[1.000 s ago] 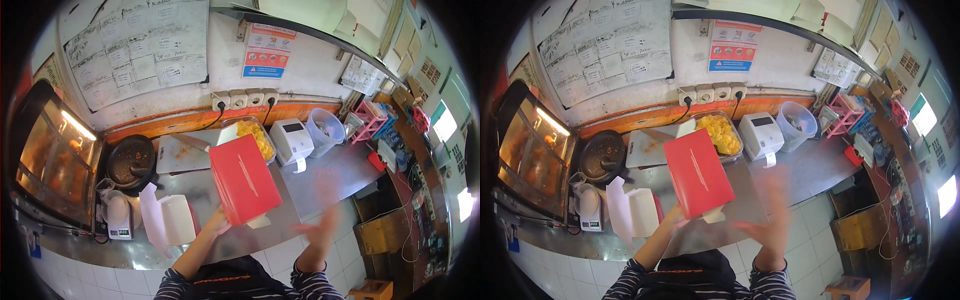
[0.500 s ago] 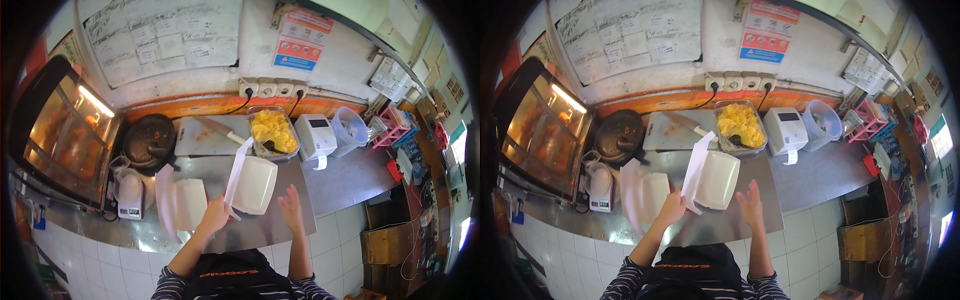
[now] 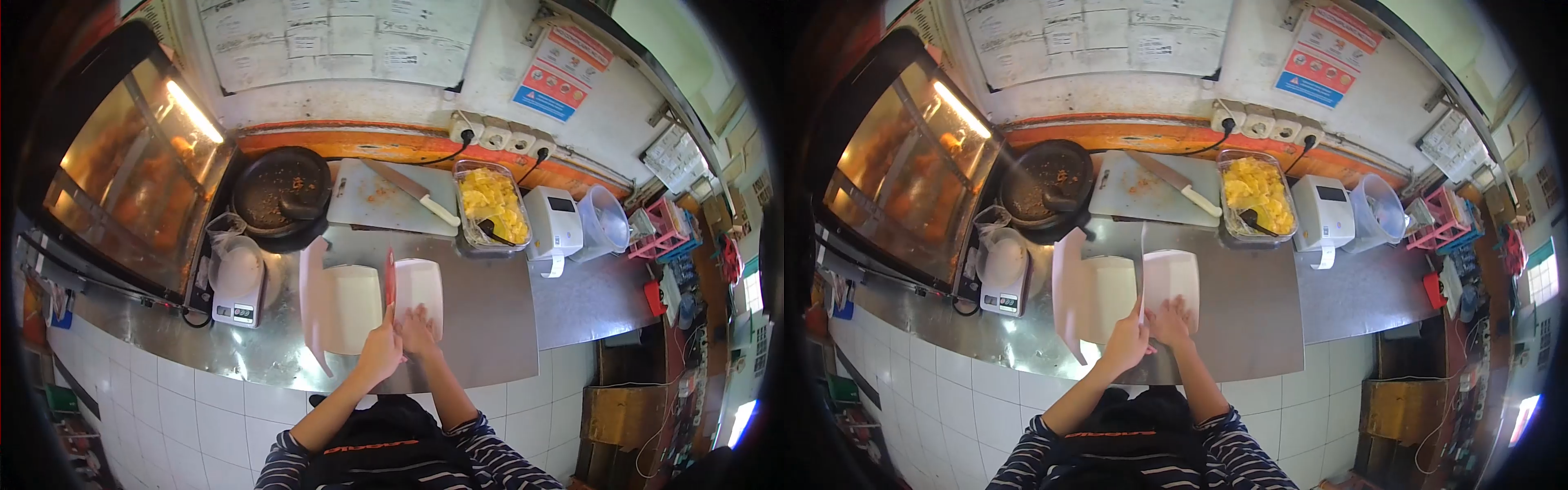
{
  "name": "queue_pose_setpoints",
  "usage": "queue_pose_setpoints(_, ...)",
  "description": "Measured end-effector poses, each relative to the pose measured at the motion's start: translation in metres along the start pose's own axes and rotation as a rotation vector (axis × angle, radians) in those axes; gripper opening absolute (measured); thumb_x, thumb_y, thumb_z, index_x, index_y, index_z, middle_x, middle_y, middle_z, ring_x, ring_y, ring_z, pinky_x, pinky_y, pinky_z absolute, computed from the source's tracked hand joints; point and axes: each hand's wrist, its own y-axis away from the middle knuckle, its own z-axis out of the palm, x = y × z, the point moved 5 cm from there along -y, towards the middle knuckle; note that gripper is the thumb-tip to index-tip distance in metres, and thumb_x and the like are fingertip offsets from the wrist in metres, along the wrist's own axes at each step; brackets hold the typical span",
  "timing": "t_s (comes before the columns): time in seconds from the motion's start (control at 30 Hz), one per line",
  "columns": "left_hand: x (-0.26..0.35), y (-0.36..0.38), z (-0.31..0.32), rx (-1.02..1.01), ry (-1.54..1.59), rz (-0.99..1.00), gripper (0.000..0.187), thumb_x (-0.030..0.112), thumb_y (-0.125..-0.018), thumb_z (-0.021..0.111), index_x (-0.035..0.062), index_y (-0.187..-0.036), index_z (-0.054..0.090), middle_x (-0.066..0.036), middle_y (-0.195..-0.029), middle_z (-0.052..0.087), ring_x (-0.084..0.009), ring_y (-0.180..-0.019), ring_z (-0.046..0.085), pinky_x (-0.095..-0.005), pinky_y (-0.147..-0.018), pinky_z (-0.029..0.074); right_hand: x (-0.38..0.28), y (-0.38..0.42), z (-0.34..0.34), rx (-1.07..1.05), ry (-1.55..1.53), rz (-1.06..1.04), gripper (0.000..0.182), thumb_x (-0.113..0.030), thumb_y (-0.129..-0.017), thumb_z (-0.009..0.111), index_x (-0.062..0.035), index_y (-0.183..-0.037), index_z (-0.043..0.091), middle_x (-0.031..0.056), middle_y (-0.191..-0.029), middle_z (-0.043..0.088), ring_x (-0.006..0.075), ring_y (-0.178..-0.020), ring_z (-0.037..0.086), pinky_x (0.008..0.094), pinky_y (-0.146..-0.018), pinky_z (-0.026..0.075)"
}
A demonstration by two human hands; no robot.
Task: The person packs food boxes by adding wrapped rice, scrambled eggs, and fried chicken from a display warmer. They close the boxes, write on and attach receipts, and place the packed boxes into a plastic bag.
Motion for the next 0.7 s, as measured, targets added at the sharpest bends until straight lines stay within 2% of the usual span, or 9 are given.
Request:
queue_pose_setpoints(0.07, -0.004, 0.0, -0.004, 0.013, 0.047, 0.021, 0.057, -0.003, -0.083, 0.038, -0.0109, -0.137, 0.022, -0.023, -0.069, 0.061, -0.0284, -0.051, 0.064, -0.0347, -0.051, 0.054, -0.021, 0.0, -0.009, -0.713, -0.707, -0.482, 0.046, -0.031, -0.095, 0.036, -0.0044, -0.131, 0.044, 0.02, -0.133, 0.046, 0.034, -0.123, 0.045, 0.0423, -0.104, 0.032)
queue_pose_setpoints(0.1, -0.01, 0.0, -0.008, 0.017, 0.051, 0.024, 0.057, -0.003, -0.083, 0.038, -0.0109, -0.137, 0.022, -0.023, -0.069, 0.061, -0.0284, -0.051, 0.064, -0.0347, -0.051, 0.054, -0.018, 0.009, -0.028, -0.785, -1.062, -0.324, 0.043, -0.025, -0.094, 0.038, -0.0027, -0.129, 0.046, 0.0221, -0.131, 0.047, 0.0353, -0.121, 0.046, 0.0419, -0.104, 0.033)
queue_pose_setpoints(0.13, -0.012, 0.0, -0.012, 0.009, -0.001, 0.036, 0.058, -0.003, -0.084, 0.036, -0.0089, -0.139, 0.017, -0.021, -0.067, 0.06, -0.0277, -0.054, 0.065, -0.0338, -0.052, 0.055, -0.014, 0.01, -0.027, -0.783, -1.057, -0.328, 0.043, -0.025, -0.094, 0.038, -0.0027, -0.129, 0.046, 0.0221, -0.131, 0.047, 0.0353, -0.121, 0.046, 0.0419, -0.104, 0.033)
queue_pose_setpoints(0.2, -0.018, 0.002, -0.015, -0.004, -0.054, 0.045, 0.06, -0.003, -0.086, 0.035, -0.0069, -0.141, 0.012, -0.018, -0.065, 0.058, -0.0271, -0.057, 0.066, -0.0328, -0.053, 0.056, 0.004, 0.001, -0.032, -0.312, -0.775, -0.232, 0.044, -0.02, -0.091, 0.044, -0.002, -0.131, 0.044, 0.0219, -0.134, 0.044, 0.0364, -0.127, 0.039, 0.036, -0.105, 0.032)
queue_pose_setpoints(0.3, -0.016, 0.008, -0.015, -0.016, 0.017, 0.036, 0.06, -0.003, -0.086, 0.036, -0.0085, -0.141, 0.01, -0.016, -0.063, 0.057, -0.0259, -0.056, 0.066, -0.0322, -0.053, 0.056, 0.01, -0.003, -0.019, -0.225, -0.313, -0.146, 0.045, -0.02, -0.09, 0.046, -0.0072, -0.133, 0.043, 0.0197, -0.145, 0.029, 0.036, -0.134, 0.027, 0.0431, -0.106, 0.031)
queue_pose_setpoints(0.43, -0.019, 0.005, -0.015, -0.013, 0.023, 0.071, 0.06, -0.003, -0.087, 0.036, -0.0075, -0.141, 0.009, -0.016, -0.064, 0.057, -0.0245, -0.056, 0.066, -0.0316, -0.053, 0.056, -0.011, 0.006, -0.035, -0.414, -0.159, -0.338, 0.046, -0.021, -0.091, 0.046, -0.0147, -0.136, 0.041, 0.0177, -0.148, 0.022, 0.0346, -0.136, 0.023, 0.0487, -0.105, 0.031)
queue_pose_setpoints(0.5, -0.019, 0.005, -0.014, -0.016, 0.011, 0.075, 0.061, -0.003, -0.087, 0.036, -0.0072, -0.141, 0.009, -0.016, -0.065, 0.058, -0.0241, -0.056, 0.066, -0.0313, -0.053, 0.056, -0.013, 0.005, -0.046, -0.431, -0.107, -0.344, 0.045, -0.024, -0.091, 0.046, -0.0231, -0.136, 0.042, 0.0173, -0.14, 0.036, 0.0327, -0.127, 0.038, 0.0499, -0.098, 0.037)
queue_pose_setpoints(0.6, -0.017, 0.001, -0.016, 0.027, 0.061, 0.001, 0.059, -0.004, -0.084, 0.037, -0.0125, -0.138, 0.014, -0.019, -0.063, 0.06, -0.0259, -0.051, 0.064, -0.0329, -0.05, 0.054, -0.018, 0.002, -0.044, -0.607, 0.113, -0.424, 0.04, -0.025, -0.093, 0.044, -0.0274, -0.132, 0.047, 0.0149, -0.129, 0.046, 0.0304, -0.116, 0.047, 0.0486, -0.09, 0.041)
queue_pose_setpoints(0.7, -0.019, 0.002, -0.018, 0.076, 0.073, 0.0, 0.059, -0.003, -0.084, 0.036, -0.0126, -0.138, 0.013, -0.018, -0.062, 0.06, -0.0255, -0.049, 0.063, -0.0326, -0.05, 0.053, -0.02, 0.007, -0.034, -0.555, 0.063, -0.48, 0.036, -0.022, -0.094, 0.039, -0.0263, -0.126, 0.054, 0.014, -0.118, 0.054, 0.0297, -0.109, 0.052, 0.0462, -0.086, 0.043)
